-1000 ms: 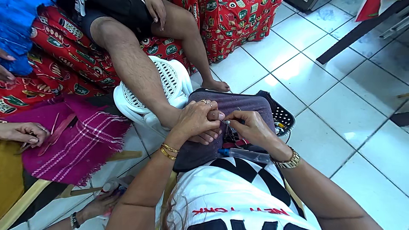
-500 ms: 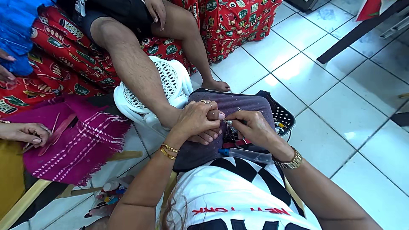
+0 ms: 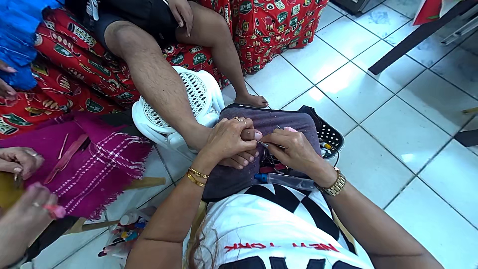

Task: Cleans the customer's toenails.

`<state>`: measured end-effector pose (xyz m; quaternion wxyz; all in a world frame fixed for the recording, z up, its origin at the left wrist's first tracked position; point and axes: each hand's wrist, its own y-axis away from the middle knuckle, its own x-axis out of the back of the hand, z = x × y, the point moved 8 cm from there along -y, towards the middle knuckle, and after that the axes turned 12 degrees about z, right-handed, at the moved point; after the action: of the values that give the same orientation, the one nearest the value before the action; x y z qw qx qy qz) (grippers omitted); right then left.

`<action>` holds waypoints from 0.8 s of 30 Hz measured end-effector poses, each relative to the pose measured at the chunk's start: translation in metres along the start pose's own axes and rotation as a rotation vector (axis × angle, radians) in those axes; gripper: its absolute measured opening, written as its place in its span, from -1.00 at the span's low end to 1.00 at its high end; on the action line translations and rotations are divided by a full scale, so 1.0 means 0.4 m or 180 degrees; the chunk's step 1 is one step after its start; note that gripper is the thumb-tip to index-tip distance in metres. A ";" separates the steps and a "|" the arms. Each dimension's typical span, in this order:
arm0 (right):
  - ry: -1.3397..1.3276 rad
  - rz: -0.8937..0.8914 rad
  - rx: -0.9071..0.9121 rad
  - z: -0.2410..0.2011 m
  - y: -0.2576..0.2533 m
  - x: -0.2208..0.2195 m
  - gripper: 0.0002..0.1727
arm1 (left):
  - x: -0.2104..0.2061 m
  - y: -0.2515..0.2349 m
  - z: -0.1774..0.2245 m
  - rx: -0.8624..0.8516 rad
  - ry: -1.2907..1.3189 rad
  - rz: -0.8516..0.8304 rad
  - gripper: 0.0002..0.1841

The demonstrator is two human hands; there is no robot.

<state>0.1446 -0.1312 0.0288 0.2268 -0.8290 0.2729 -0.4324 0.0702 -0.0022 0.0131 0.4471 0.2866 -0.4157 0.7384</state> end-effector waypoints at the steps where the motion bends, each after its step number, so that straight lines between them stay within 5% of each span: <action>1: -0.0085 -0.0009 -0.0023 0.005 0.001 0.001 -0.77 | -0.002 -0.001 -0.002 0.0004 -0.0001 -0.0002 -0.64; 12: -0.0731 -0.0380 -0.2081 0.036 0.012 -0.007 -0.81 | -0.002 -0.001 -0.001 -0.0019 -0.0017 0.0083 -0.66; 14: -0.0522 -0.0340 -0.1900 0.035 0.009 -0.013 -0.83 | -0.001 -0.001 0.000 -0.0023 -0.0026 0.0103 -0.66; 19: -0.0066 -0.0017 0.0046 -0.004 0.005 -0.004 -0.78 | 0.003 0.000 0.000 -0.0012 0.0048 0.0036 -0.65; 21: -0.0245 -0.0085 0.0092 0.004 0.008 0.003 -0.77 | 0.003 0.001 -0.004 0.0018 0.0063 0.0020 -0.63; 24: -0.0548 -0.0205 -0.0602 0.035 0.001 0.015 -0.78 | 0.001 -0.001 -0.008 0.0023 0.0088 0.0018 -0.63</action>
<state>0.1592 -0.1335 0.0247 0.1562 -0.8890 0.2652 -0.3391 0.0704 0.0008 0.0121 0.4497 0.2768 -0.4076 0.7450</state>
